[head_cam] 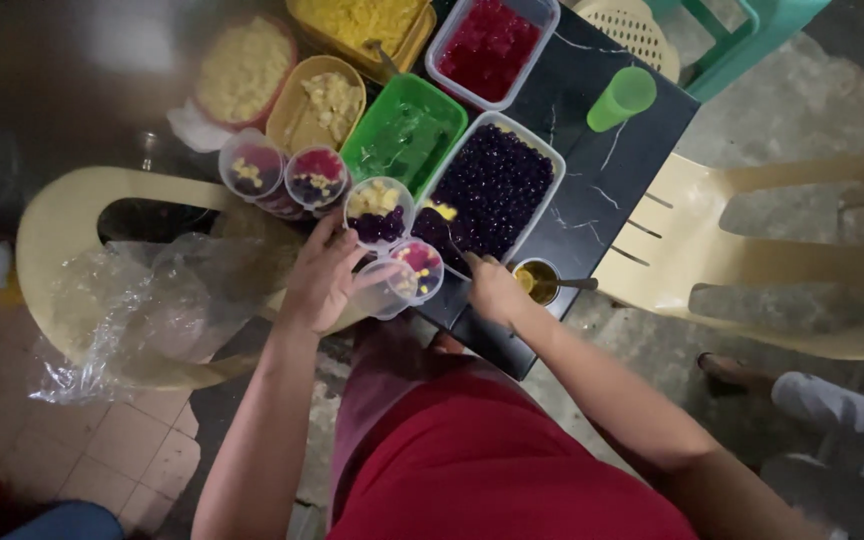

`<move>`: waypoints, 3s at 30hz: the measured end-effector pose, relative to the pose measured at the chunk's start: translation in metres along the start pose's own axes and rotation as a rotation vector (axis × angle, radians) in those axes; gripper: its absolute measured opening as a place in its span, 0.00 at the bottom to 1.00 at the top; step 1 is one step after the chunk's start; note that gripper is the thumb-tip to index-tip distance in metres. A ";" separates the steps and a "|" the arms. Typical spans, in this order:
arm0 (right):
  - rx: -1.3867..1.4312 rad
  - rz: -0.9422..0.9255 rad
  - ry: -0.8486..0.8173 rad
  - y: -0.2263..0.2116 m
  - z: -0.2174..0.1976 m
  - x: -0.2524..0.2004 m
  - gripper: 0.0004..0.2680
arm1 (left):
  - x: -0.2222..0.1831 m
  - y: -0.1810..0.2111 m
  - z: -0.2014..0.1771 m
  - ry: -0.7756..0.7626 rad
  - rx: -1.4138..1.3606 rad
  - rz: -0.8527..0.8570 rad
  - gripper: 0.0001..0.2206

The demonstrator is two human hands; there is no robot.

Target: Preparing several cups of a mixed jelly dessert by scooping various ingredients from containers.

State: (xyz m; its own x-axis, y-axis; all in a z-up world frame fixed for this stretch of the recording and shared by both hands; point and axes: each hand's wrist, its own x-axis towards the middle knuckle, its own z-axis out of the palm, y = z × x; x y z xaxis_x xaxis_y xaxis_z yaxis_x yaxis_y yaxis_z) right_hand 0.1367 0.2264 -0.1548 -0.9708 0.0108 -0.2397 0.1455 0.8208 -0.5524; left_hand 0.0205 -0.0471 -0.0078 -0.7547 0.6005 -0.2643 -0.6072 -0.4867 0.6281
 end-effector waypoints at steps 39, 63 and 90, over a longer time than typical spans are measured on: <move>1.151 0.483 0.079 -0.014 -0.145 -0.091 0.17 | 0.051 -0.017 -0.016 0.200 0.186 -0.159 0.26; 1.130 0.322 0.050 -0.078 -0.225 -0.074 0.18 | 0.102 -0.003 0.026 -0.091 0.067 -0.251 0.17; 0.223 0.015 0.505 0.028 -0.173 0.053 0.15 | 0.155 0.033 -0.047 -0.005 -0.087 -0.118 0.23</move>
State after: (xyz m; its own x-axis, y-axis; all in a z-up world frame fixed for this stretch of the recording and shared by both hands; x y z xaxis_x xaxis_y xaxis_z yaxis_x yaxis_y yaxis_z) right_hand 0.0560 0.3484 -0.0449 -0.9310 0.3397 0.1334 0.1440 0.6778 -0.7210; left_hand -0.1283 -0.0004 -0.0624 -0.6759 0.6597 -0.3286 -0.7109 -0.4659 0.5269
